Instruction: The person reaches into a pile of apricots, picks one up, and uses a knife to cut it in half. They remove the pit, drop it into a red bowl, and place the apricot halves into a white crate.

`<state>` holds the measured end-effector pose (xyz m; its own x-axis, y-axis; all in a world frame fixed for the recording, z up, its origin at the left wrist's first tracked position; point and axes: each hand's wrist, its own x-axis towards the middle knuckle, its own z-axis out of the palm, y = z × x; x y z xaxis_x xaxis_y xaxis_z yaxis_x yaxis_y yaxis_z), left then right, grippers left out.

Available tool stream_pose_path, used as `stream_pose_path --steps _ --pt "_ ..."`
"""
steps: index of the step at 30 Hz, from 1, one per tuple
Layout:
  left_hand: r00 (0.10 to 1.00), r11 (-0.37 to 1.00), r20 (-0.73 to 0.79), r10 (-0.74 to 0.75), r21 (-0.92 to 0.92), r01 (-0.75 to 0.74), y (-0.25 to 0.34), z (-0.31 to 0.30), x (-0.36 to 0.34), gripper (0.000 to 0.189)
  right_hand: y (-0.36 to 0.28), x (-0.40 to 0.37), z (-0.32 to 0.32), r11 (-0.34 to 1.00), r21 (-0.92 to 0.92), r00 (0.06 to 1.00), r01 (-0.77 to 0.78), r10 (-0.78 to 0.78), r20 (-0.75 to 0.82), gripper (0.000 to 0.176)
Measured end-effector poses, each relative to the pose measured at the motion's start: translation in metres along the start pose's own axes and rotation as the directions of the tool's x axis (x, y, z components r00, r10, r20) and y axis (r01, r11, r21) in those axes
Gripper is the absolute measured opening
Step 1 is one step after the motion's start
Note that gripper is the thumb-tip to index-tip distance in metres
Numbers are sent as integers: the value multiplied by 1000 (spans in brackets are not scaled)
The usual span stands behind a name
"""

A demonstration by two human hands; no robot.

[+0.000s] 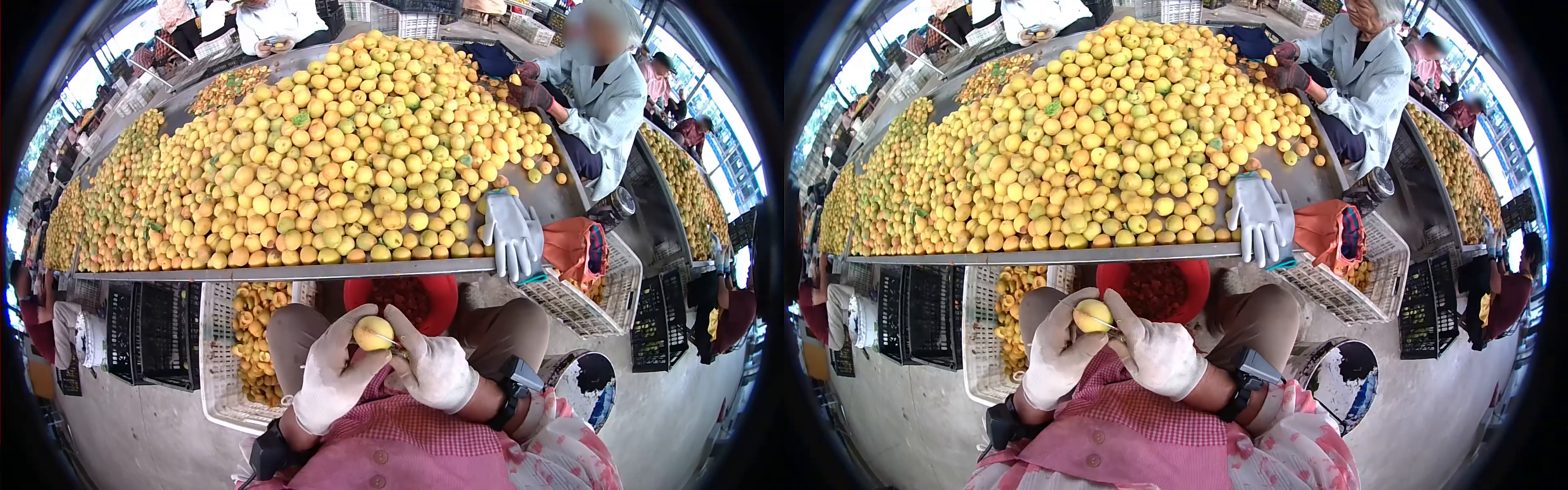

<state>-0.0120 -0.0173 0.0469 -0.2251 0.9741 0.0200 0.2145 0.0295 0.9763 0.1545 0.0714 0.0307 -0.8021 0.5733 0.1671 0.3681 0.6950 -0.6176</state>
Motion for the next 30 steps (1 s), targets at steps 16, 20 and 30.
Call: stream_pose_path --steps 16,20,30 --pt "992 999 -125 -21 -39 16 0 7 1 54 8 3 5 991 123 997 48 -41 -63 72" --pt "972 675 -139 -192 -738 27 -7 24 0 53 9 2 13 983 164 986 80 -54 -158 71" --pt "979 968 -196 -53 -250 2 7 12 2 47 15 5 5 985 148 996 84 -77 -51 71"
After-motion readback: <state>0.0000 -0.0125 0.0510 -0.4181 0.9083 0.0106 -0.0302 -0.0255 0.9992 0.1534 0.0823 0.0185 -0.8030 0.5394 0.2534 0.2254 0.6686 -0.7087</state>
